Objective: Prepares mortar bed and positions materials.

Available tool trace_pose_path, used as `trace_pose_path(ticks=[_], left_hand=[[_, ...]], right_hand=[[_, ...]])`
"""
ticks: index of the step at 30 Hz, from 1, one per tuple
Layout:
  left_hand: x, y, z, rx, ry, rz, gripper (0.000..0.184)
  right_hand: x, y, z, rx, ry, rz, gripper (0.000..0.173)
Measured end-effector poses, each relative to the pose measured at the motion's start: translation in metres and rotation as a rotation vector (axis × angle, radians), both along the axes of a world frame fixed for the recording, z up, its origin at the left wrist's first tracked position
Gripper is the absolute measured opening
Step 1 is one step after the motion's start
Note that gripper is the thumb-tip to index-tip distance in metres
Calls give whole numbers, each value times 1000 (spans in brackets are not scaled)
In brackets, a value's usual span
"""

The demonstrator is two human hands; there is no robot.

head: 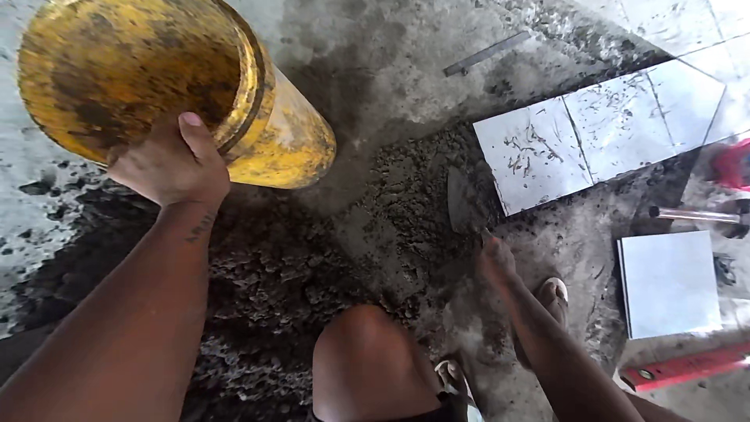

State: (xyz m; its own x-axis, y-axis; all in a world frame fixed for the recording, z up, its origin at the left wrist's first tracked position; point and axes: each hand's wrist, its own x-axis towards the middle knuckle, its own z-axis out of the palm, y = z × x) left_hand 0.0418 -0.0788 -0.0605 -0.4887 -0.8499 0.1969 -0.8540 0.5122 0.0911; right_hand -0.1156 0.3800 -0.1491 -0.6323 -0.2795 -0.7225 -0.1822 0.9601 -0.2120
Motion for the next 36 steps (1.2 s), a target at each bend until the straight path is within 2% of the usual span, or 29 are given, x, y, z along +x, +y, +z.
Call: trace_pose_path(ticks=[5, 8, 11, 14, 17, 19, 21, 23, 27, 28, 32, 34, 36], left_hand=[[1, 5, 5, 26, 49, -34, 84], [6, -5, -5, -10, 65, -49, 81], [14, -21, -25, -26, 34, -36, 80], [15, -28, -28, -3, 19, -22, 82], [18, -36, -38, 0, 13, -19, 86], [17, -36, -38, -11, 42, -31, 85], [15, -32, -34, -8, 99, -48, 80], [15, -29, -33, -5, 144, -84, 77], [12, -18, -22, 6, 174, -134, 81], [10, -16, -17, 7, 177, -129, 80], [11, -13, -15, 18, 169, -119, 80], [8, -12, -11, 20, 153, -121, 81], [7, -8, -7, 22, 137, -108, 83]], right_hand=[[26, 19, 9, -171, -122, -66, 43], [12, 27, 20, -212, -87, -125, 38], [-15, 12, 12, -231, -36, -205, 35], [-15, 1, 5, -231, -84, -218, 33], [-8, 24, 22, -231, -193, -189, 36], [-6, 39, 47, -177, -132, -100, 41], [-3, 49, 67, -142, 55, -33, 46], [-7, 58, 75, -235, 110, -96, 42], [-23, 57, 55, -471, -145, -464, 32], [-25, 53, 46, -460, -137, -461, 31], [-39, 24, 14, -316, -102, -238, 41], [-56, 5, 0, -292, -122, -226, 43], [-76, -9, -10, -319, -166, -329, 41]])
